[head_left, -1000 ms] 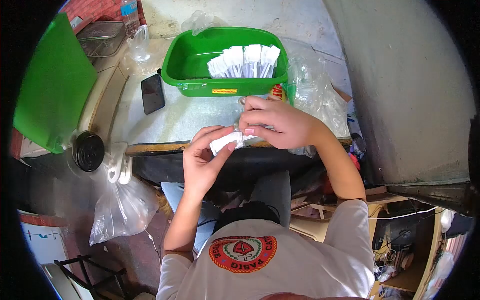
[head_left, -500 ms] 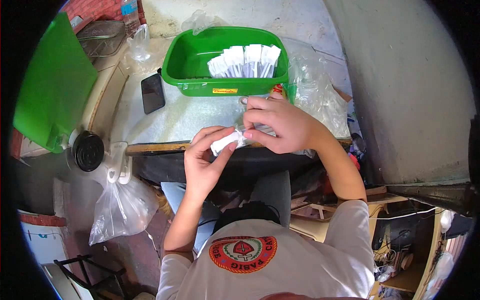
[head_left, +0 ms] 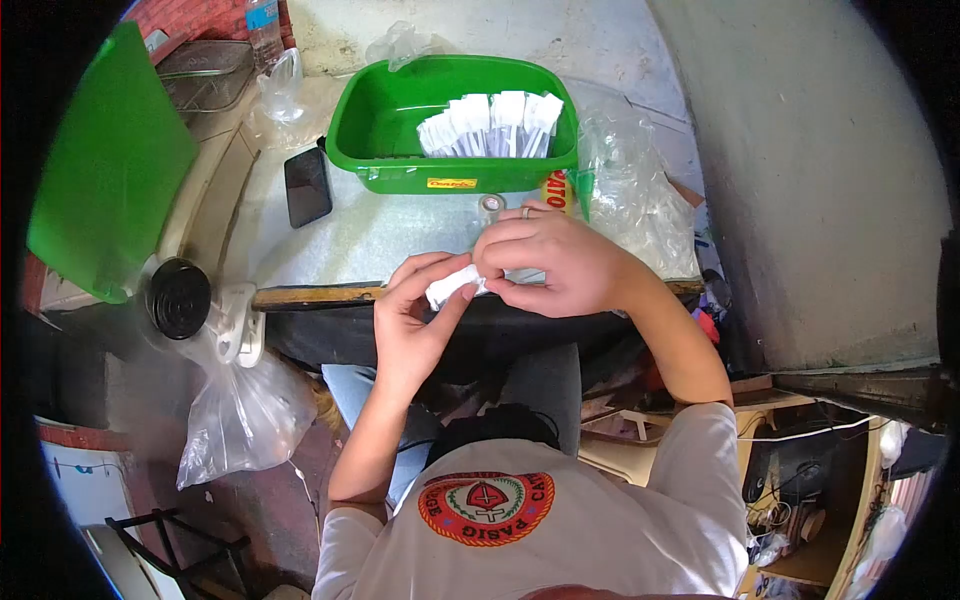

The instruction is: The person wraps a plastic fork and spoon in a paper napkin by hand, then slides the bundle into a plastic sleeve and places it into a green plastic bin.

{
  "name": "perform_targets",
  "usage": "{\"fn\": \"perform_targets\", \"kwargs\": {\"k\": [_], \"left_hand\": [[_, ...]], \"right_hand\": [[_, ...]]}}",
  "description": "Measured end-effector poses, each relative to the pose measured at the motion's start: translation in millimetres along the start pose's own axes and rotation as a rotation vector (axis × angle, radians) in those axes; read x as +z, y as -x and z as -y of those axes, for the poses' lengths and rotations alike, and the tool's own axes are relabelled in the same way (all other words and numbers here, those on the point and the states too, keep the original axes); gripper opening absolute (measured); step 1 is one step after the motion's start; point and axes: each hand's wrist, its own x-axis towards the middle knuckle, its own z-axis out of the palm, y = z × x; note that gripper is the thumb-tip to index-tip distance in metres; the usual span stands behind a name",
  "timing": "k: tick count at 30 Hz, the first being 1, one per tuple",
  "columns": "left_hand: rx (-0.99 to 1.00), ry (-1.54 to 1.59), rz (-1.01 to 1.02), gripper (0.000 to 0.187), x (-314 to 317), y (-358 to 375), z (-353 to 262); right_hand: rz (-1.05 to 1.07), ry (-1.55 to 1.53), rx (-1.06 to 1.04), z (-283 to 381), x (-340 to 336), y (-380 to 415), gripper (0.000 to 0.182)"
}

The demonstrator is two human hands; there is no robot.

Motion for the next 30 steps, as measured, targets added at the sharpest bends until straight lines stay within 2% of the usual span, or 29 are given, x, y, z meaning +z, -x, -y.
{"fn": "perform_targets", "kwargs": {"k": [5, 8, 15, 20, 30], "left_hand": [[-0.019, 0.007, 0.007, 0.034, 0, 1, 0], [0.012, -0.009, 0.008, 0.034, 1, 1, -1], [0.032, -0.052, -0.025, 0.032, 5, 1, -7], [0.121, -0.169, -0.087, 0.03, 7, 1, -3], [0.16, -0.254, -0.12, 0.03, 7, 0, 0]], "right_hand": [[-0.059, -0.246, 0.022, -6, 8, 1, 0.012], [-0.071, -0.283, 0.057, -8, 11, 2, 0.014], [-0.111, -0.242, 0.148, -2, 17, 2, 0.013], [-0.156, -0.228, 0.19, -2, 20, 3, 0.013], [-0.161, -0.264, 0.2, -4, 21, 2, 0.013]]}}
